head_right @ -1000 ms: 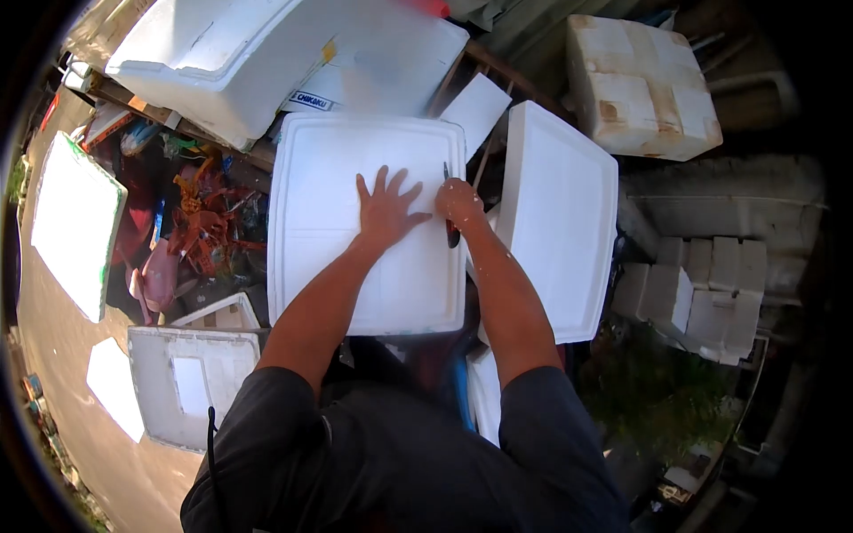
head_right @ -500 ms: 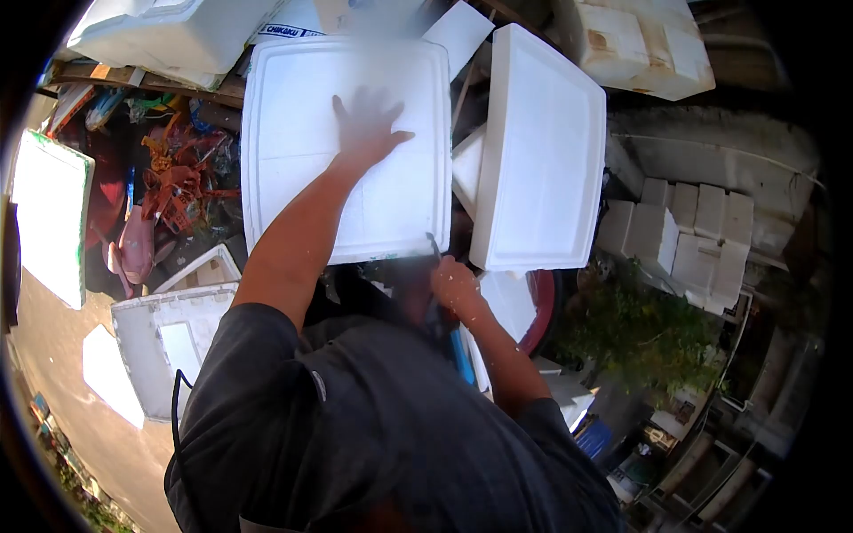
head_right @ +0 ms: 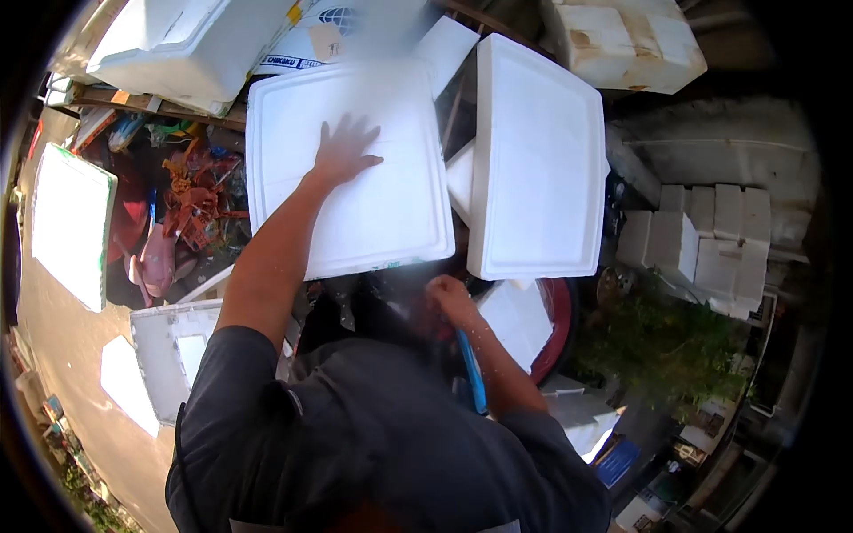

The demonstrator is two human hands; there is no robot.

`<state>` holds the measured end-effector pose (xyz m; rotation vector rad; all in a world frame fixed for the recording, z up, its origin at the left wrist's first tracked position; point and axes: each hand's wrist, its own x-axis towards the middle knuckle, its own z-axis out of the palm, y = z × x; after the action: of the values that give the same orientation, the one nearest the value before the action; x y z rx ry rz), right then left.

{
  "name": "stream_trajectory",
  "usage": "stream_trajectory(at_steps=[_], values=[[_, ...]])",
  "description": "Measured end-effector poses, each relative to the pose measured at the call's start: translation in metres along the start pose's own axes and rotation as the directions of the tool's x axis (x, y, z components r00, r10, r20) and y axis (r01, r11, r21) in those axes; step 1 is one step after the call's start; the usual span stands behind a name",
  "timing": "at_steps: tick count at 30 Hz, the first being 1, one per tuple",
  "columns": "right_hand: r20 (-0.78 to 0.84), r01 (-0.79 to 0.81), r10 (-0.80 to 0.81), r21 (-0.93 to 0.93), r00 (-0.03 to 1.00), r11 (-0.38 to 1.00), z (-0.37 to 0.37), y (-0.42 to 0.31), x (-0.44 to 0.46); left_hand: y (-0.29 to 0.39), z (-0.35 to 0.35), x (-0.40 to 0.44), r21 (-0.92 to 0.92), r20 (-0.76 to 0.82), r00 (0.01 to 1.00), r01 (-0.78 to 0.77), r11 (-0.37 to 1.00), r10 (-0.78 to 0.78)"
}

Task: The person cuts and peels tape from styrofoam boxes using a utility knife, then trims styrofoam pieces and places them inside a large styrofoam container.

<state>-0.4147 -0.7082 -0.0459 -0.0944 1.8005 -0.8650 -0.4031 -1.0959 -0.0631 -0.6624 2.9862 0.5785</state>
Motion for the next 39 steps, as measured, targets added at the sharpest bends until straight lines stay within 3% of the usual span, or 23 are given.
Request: stream_trajectory(at_steps=[2, 3, 4, 7, 9, 11, 13, 14, 17, 18, 20, 21, 23, 24, 25, 26, 27, 28, 30, 32, 34, 36, 39], values=[[0.349, -0.398, 0.263, 0.408, 0.9, 0.822, 0.045, 0.081, 0.02, 0.006, -0.002, 0.0, 0.017, 0.038, 0.999, 0.009, 1.0, -0.01], [0.33, -0.18, 0.136, 0.107, 0.934, 0.978, 0.07, 0.08, -0.01, 0.009, 0.007, -0.014, 0.018, 0.059, 0.998, -0.009, 1.0, 0.008], [0.363, 0.134, -0.045, -0.223, 0.931, 0.966, 0.076, 0.052, -0.008, -0.002, -0.002, -0.002, 0.04, 0.025, 1.0, -0.013, 0.999, 0.012], [0.659, 0.208, -0.043, -0.174, 0.751, 0.963, 0.08, 0.062, 0.006, 0.002, -0.001, 0.0, 0.083, 0.014, 1.0, -0.018, 0.996, 0.017], [0.698, 0.535, -0.257, -0.211, 0.668, 0.818, 0.071, 0.049, 0.026, -0.004, -0.014, 0.014, 0.018, 0.007, 1.0, 0.003, 1.0, -0.003], [0.62, 0.13, 0.033, -0.215, 0.784, 0.968, 0.075, 0.056, 0.012, 0.002, -0.005, 0.002, -0.013, 0.049, 0.999, -0.002, 1.0, 0.003], [0.556, 0.106, 0.117, -0.353, 0.823, 0.93, 0.066, 0.019, -0.004, 0.006, -0.009, 0.001, -0.021, 0.057, 0.998, 0.007, 1.0, -0.006], [0.553, 0.056, 0.132, -0.309, 0.823, 0.949, 0.058, 0.02, -0.002, 0.005, -0.012, 0.003, -0.023, 0.058, 0.998, 0.012, 1.0, -0.011], [0.59, -0.102, 0.087, -0.008, 0.803, 0.995, 0.019, 0.061, 0.0, -0.006, 0.0, 0.007, -0.082, -0.037, 0.999, -0.003, 0.997, 0.0], [0.599, -0.118, 0.042, 0.089, 0.8, 0.989, 0.008, 0.075, -0.005, -0.012, -0.006, 0.001, -0.109, -0.188, 0.981, 0.029, 0.994, -0.05], [0.572, -0.005, -0.082, 0.15, 0.816, 0.989, 0.001, 0.09, -0.013, -0.033, -0.026, -0.026, -0.16, -0.513, 0.842, 0.099, 0.982, -0.168], [0.556, 0.035, -0.128, 0.174, 0.821, 0.984, 0.0, 0.094, -0.017, -0.049, -0.027, -0.042, -0.187, -0.607, 0.719, 0.284, 0.94, -0.338], [0.524, 0.022, -0.15, 0.242, 0.839, 0.97, -0.005, 0.087, -0.029, -0.095, -0.019, -0.083, -0.353, -0.382, 0.581, 0.627, 0.694, -0.719], [0.506, 0.002, -0.16, 0.297, 0.848, 0.955, -0.01, 0.081, -0.033, -0.112, -0.005, -0.104, -0.478, -0.289, 0.567, 0.612, 0.63, -0.771], [0.487, -0.05, -0.16, 0.39, 0.859, 0.919, -0.021, 0.069, -0.04, -0.133, 0.015, -0.117, -0.678, -0.092, 0.663, 0.505, 0.534, -0.743], [0.471, -0.107, -0.151, 0.478, 0.869, 0.872, -0.03, 0.055, -0.052, -0.129, 0.025, -0.126, -0.789, 0.038, 0.679, 0.47, 0.395, -0.733], [0.457, -0.002, -0.358, 0.62, 0.814, 0.785, -0.038, 0.021, -0.06, -0.125, 0.034, -0.135, -0.866, 0.166, 0.697, 0.441, 0.235, -0.698], [0.31, 0.068, -0.341, 0.644, 0.888, 0.762, -0.052, -0.009, -0.072, -0.123, 0.044, -0.14, -0.902, 0.164, 0.683, 0.396, 0.172, -0.711], [-0.105, 0.354, -0.364, 0.582, 0.925, 0.732, -0.09, -0.044, -0.063, -0.122, 0.063, -0.147, -0.956, 0.165, 0.647, 0.291, 0.041, -0.744], [-0.442, 0.518, -0.345, 0.368, 0.828, 0.772, -0.127, -0.074, -0.032, -0.122, 0.065, -0.157, -0.973, 0.139, 0.63, 0.232, 0.014, -0.764], [-0.536, 0.48, -0.369, 0.077, 0.759, 0.874, -0.161, -0.083, 0.009, -0.114, 0.048, -0.178, -0.966, 0.123, 0.601, 0.255, 0.043, -0.79], [-0.529, 0.46, -0.585, -0.362, 0.614, 0.811, -0.171, -0.079, 0.049, -0.104, 0.036, -0.202, -0.976, 0.027, 0.57, 0.194, 0.102, -0.822], [-0.435, 0.669, -0.756, -0.369, 0.49, 0.646, -0.117, -0.122, 0.051, -0.071, -0.01, -0.228, -0.968, -0.026, 0.551, 0.196, 0.159, -0.834]])
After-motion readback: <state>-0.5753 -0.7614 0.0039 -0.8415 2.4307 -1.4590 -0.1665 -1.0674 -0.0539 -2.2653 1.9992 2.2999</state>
